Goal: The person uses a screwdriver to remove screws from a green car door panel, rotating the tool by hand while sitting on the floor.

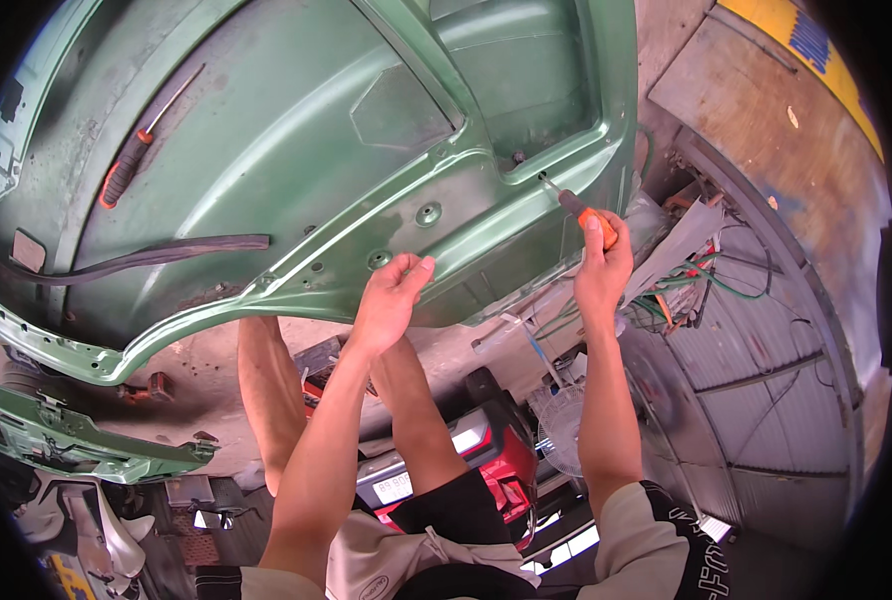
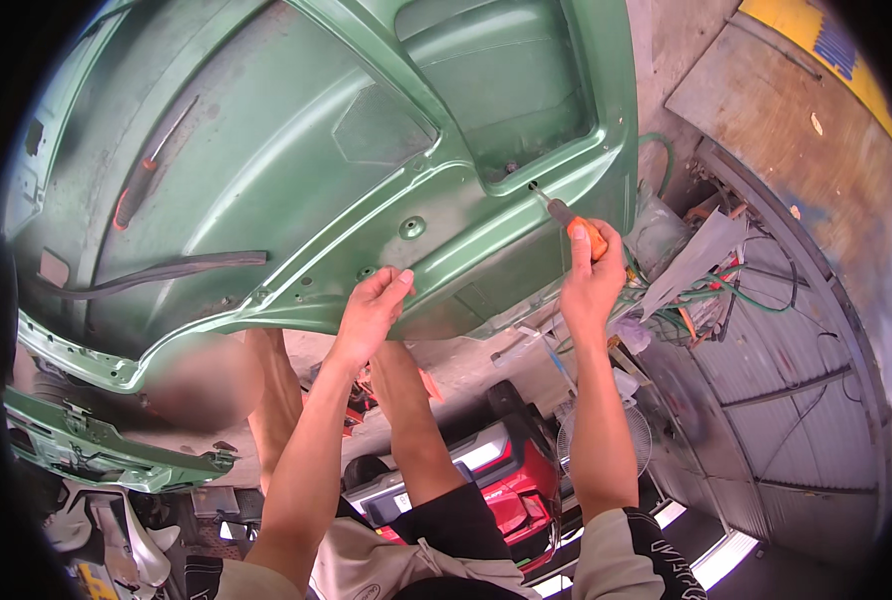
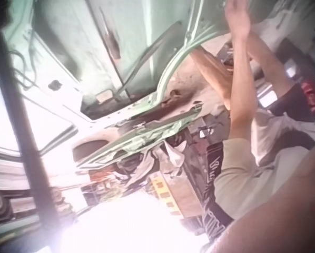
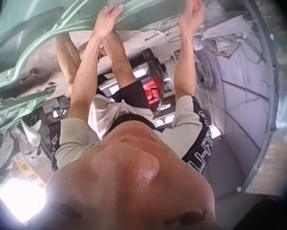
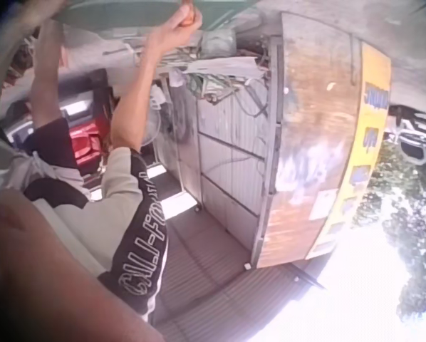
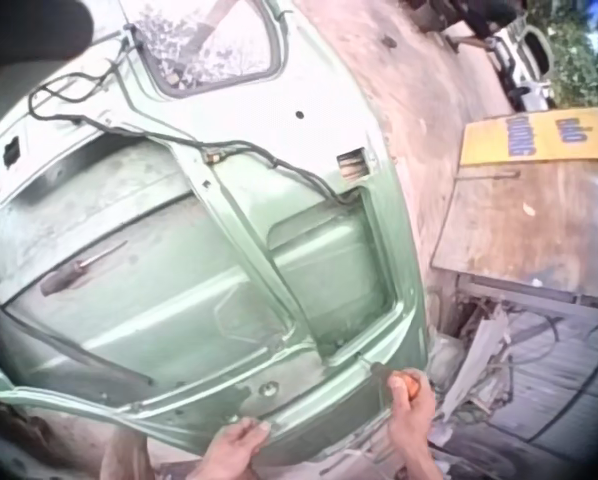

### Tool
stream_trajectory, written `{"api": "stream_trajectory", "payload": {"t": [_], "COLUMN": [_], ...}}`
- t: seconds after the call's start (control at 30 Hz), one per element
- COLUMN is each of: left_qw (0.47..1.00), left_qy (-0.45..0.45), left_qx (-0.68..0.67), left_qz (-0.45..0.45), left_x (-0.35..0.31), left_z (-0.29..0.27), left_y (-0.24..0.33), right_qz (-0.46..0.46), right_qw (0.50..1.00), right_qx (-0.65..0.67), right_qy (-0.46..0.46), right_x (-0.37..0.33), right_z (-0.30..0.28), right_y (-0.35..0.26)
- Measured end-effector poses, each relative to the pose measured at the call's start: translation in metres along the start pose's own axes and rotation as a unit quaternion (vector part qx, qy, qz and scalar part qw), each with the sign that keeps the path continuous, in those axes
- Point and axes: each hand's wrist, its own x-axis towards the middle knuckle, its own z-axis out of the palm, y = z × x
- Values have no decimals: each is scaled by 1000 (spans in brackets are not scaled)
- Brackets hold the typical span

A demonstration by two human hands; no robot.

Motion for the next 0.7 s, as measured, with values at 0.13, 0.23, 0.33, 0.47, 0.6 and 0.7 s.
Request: {"api": "stream_trajectory", "payload": {"t": [0.13,0.23,0.33,0.47,0.6,0.7], "left_qw": [1000,999,1000,1000,1000,1000], "left_qy": [-1,1,-4,-5,-9,-10], "left_qx": [17,35,22,21,17,-7], "left_qz": [1,7,-2,-8,4,17], "left_x": [0,-1,-2,-5,-4,-3], "left_z": [-2,-2,-4,-3,1,0], "left_y": [3,4,5,8,6,2], "right_qz": [16,9,-43,-38,242,456], "right_qw": [1000,1000,997,979,930,799], "right_qx": [-2,-17,-65,-136,131,339], "right_qy": [-5,-4,-22,-149,-243,-199], "right_x": [-3,-3,6,19,33,44], "right_z": [-2,-4,-12,-27,-27,-17], "right_y": [-2,-6,-16,-27,-38,-39]}}
